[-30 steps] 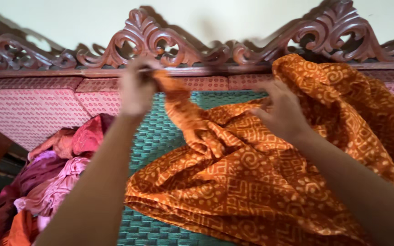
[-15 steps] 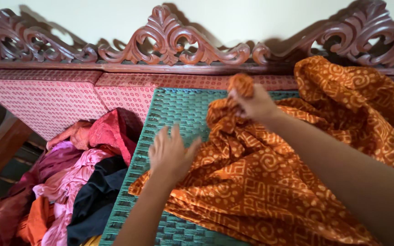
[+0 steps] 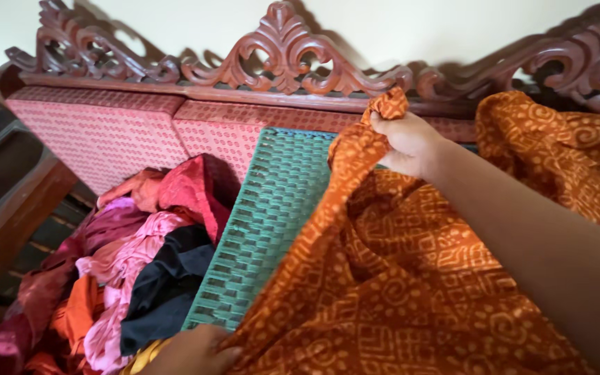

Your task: The person unties a red bundle and removes an orange patterned cloth. They spread the cloth on a green woven mat, smooth it, and fold it into a compact rectangle.

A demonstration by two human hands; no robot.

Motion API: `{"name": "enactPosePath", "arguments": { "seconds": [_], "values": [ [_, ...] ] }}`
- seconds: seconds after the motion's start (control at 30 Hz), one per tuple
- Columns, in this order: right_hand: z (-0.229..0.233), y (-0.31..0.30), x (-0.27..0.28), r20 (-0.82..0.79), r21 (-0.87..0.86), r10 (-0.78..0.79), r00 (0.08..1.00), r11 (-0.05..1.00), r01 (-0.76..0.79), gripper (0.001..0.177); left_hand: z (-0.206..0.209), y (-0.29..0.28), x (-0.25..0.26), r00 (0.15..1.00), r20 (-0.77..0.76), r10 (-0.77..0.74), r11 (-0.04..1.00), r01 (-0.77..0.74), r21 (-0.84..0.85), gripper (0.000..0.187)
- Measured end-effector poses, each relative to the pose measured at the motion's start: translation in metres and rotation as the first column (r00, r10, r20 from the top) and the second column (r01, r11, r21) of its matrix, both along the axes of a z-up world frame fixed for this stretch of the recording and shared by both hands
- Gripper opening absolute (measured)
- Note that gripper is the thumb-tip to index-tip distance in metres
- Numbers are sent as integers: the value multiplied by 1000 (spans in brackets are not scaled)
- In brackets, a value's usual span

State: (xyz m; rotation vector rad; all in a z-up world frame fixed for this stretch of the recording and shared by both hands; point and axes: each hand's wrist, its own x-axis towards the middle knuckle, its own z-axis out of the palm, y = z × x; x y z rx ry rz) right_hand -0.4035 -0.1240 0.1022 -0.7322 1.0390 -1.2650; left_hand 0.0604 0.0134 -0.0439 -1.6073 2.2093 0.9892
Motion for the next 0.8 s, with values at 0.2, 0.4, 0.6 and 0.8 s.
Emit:
{"name": "enactPosePath", "arguments": {
  "seconds": [0.2,0.4,0.6,0.8],
  "values": [
    [-14,1,37,320,-172,266,909,960,-221,42,27,4,42,959,279,-39,995,11,100,47],
    [-21,21,47,-433,27,209,877,975,-219,54,92,-22,-38,976,-36,217,948,-219,-232,58],
    [-44,30,24,-809,163,223,544,974,-157,64,126,-90,-169,950,-295,105,762,-268,-589,78],
    [-31,50,0,-242,-426,-167,956,903,50,45,133,-112,-245,906,-423,-24,753,-262,-604,44]
  ]
}}
